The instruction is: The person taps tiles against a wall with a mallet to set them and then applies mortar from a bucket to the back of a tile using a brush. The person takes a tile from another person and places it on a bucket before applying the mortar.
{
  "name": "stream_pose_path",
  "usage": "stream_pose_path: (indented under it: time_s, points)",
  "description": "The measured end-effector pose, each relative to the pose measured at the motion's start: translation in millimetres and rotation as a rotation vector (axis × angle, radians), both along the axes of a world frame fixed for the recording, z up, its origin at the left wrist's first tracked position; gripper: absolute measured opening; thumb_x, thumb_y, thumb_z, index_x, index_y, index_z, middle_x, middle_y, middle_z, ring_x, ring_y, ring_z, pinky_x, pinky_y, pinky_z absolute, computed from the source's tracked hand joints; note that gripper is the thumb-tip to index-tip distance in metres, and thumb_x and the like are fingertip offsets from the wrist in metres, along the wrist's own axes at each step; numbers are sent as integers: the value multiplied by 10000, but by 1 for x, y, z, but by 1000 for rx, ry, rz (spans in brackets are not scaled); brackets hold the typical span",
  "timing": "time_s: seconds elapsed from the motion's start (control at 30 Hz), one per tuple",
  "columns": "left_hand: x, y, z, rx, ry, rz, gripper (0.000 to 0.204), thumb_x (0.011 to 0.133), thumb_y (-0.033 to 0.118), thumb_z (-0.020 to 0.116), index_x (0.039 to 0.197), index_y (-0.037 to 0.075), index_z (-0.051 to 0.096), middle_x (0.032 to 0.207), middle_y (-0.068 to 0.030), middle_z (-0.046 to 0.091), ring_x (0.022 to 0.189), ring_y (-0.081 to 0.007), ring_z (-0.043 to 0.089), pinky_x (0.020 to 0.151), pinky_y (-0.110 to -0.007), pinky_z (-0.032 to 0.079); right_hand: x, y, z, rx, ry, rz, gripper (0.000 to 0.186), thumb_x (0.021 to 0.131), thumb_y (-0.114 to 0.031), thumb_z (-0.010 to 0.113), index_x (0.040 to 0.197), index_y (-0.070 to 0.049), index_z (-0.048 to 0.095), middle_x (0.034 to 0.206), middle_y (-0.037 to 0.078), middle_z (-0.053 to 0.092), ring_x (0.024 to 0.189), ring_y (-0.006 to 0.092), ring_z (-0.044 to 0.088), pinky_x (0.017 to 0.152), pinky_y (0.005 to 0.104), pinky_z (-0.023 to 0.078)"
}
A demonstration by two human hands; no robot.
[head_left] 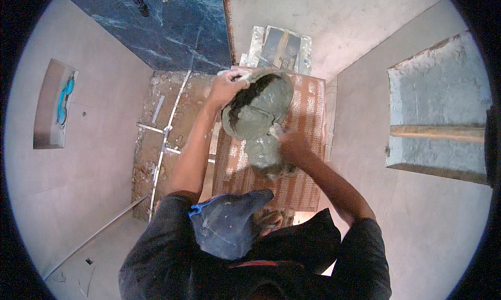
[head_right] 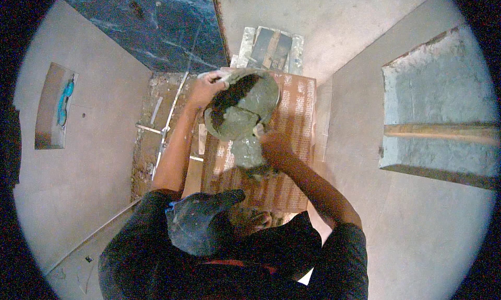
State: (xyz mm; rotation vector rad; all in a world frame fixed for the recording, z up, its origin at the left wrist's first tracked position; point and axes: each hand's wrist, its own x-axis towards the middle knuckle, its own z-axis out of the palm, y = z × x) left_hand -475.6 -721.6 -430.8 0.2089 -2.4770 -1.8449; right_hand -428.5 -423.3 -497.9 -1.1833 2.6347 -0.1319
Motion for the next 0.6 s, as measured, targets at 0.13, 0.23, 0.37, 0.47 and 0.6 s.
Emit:
stream_pose_path:
  time_s: [0.13,0.23,0.37,0.47,0.6]
  points:
    - [3,12,5,70,-47,23,281,817,140,728,1079,42,755,945,12,716,814,-97,605,743,-279,489,-21,1,72,-169,111,-116,272,866,-191,608,1079,-29,650,823,222,685,769,405,693,663,540,535]
    - [-1,18,-2,53,-85,-26,256,832,111,719,1072,31,754,963,-2,722,843,-93,618,768,-267,501,-43,-9,70,-101,71,-254,314,862,-258,654,1088,-39,658,831,219,693,773,414,695,669,532,545]
    - [-10,18,-13,197,-89,-59,252,828,93,728,1069,25,755,960,-15,728,846,-98,632,772,-271,507,-50,-21,41,-26,-37,-175,448,832,-399,735,1091,-39,668,841,222,704,793,426,698,704,538,555]
    - [-12,13,-24,280,-38,-74,237,834,78,728,1062,17,751,976,-11,718,863,-100,631,806,-272,504,-61,-14,48,33,-214,-150,528,807,-471,764,1083,-28,682,886,235,712,849,430,700,771,524,557]
    - [-14,9,-24,288,-41,-148,229,846,58,711,1072,22,735,1009,-17,716,899,-107,637,843,-269,504,-73,1,29,-66,-369,-61,533,817,-444,780,1138,-27,702,966,237,725,905,406,709,832,481,556]
